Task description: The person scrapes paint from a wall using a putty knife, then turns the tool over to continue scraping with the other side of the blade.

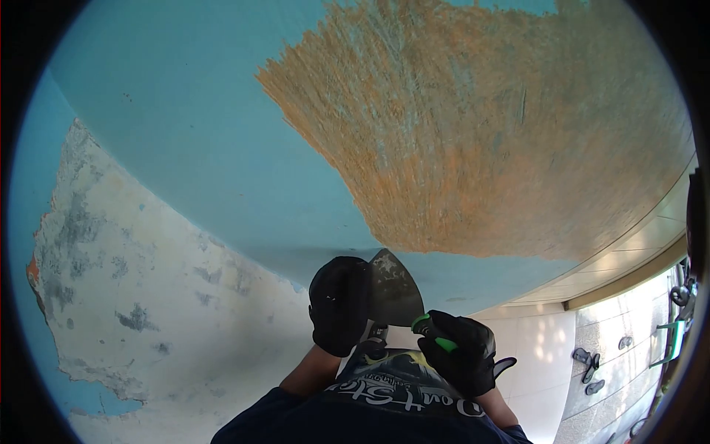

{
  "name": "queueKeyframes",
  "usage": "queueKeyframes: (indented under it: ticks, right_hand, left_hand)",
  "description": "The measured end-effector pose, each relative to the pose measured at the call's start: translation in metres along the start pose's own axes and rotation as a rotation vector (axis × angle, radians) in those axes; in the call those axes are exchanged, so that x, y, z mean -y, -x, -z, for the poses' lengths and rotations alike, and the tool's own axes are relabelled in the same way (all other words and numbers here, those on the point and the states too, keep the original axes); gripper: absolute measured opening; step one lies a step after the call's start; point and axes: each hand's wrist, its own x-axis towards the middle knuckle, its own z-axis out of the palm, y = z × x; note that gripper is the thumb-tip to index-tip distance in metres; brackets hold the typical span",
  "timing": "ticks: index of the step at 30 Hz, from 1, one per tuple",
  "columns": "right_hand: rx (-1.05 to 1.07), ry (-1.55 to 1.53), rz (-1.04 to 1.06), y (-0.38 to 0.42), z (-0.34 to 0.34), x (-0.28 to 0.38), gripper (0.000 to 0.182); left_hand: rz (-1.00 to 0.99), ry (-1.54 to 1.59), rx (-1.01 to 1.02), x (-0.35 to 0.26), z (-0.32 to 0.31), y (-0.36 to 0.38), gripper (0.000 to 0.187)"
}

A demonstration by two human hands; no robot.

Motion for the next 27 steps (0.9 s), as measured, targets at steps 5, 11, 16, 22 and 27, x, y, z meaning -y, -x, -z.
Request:
queueKeyframes:
  ticks: [5,11,16,22,27]
  right_hand:
    - [0.018,-0.012,-0.038,0.006,0.004,0.002,0.039]
    - [0.013,-0.022,-0.076,0.004,0.002,0.001,0.040]
    - [-0.040,0.011,0.183,-0.037,-0.008,0.031,0.040]
    - [-0.030,-0.044,0.137,-0.030,-0.003,0.018,0.041]
    - [-0.029,-0.039,-0.040,0.016,0.003,-0.004,0.037]
  left_hand:
    - [0.090,0.096,0.016,0.003,-0.004,0.003,0.008]
    - [-0.057,-0.048,0.017,0.013,-0.005,0.002,0.007]
    - [0.030,0.301,-0.262,0.021,0.018,-0.020,0.012]
    - [-0.029,0.238,-0.151,0.001,0.016,-0.022,0.005]
    - [0.016,0.148,0.003,0.020,-0.012,0.014,0.005]
